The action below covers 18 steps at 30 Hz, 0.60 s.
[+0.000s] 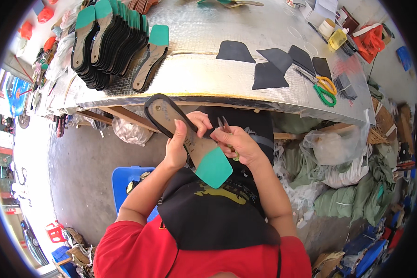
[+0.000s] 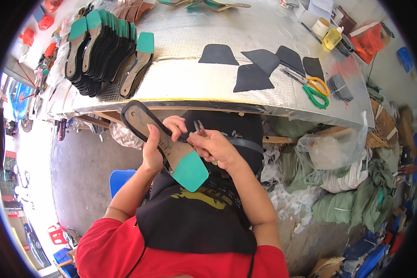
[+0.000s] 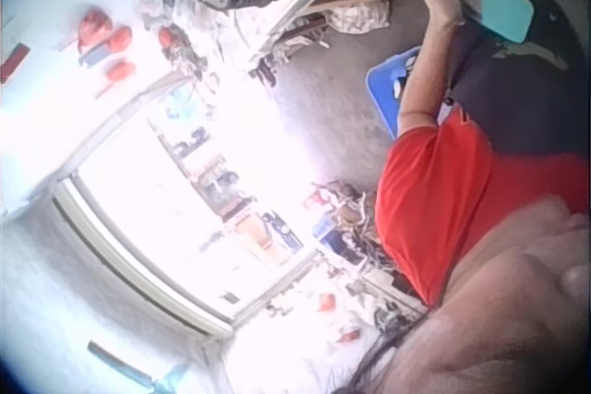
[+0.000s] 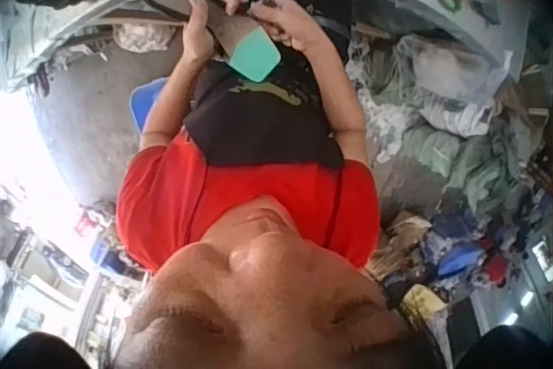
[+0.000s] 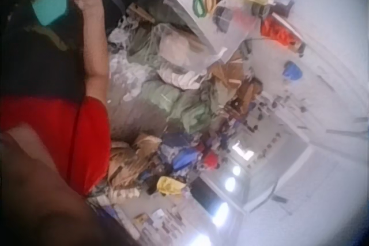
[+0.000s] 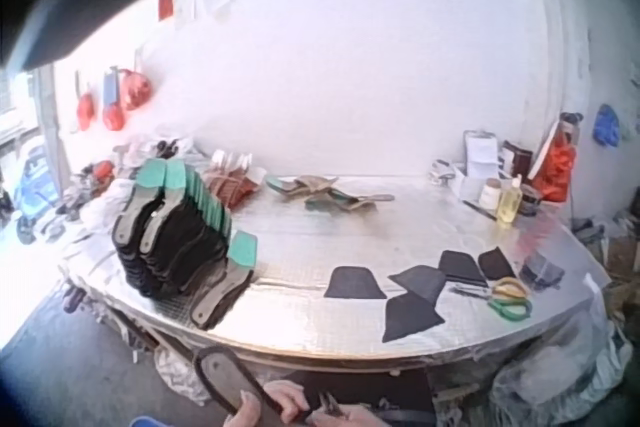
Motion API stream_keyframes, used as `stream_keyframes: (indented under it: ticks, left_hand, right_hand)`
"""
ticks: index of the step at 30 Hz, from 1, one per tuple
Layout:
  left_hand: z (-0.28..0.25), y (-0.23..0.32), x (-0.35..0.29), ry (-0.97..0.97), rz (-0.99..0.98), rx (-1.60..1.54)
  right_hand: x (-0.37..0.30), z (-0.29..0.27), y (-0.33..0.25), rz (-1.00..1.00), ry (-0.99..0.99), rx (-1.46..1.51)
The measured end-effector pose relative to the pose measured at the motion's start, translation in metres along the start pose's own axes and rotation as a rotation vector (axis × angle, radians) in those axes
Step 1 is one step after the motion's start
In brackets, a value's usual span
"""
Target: Manually applying black edge trim or reinforcement tape to the perimeter of shoe insoles or midsole components using scissors.
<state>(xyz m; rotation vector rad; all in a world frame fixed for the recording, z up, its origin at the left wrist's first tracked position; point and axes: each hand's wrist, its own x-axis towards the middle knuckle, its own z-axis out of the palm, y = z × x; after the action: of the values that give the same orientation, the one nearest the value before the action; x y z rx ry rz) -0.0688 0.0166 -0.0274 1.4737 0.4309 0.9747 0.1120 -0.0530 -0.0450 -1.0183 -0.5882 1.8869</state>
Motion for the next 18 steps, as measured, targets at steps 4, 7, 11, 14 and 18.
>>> stream_keyframes:
  ticks: [4,7,11,14,18]
  left_hand:
    - [0.006,0.003,0.004,-0.081,0.041,0.031]
    - [0.01,-0.003,0.001,-0.047,0.065,0.134]
    - [0.019,0.005,-0.004,0.29,-0.372,0.177]
    - [0.013,0.01,-0.003,0.224,-0.562,0.398]
    - [0.015,-0.003,-0.014,0.093,-0.471,0.253]
  right_hand:
    - [-0.002,0.005,-0.001,-0.011,0.035,-0.124]
    - [0.005,0.015,0.037,-0.514,0.313,-0.54]
    - [-0.006,0.033,0.041,-0.466,0.531,-0.621]
    - [-0.009,0.026,0.039,-0.316,0.446,-0.611]
    - [-0.004,-0.001,0.02,-0.593,0.386,-0.535]
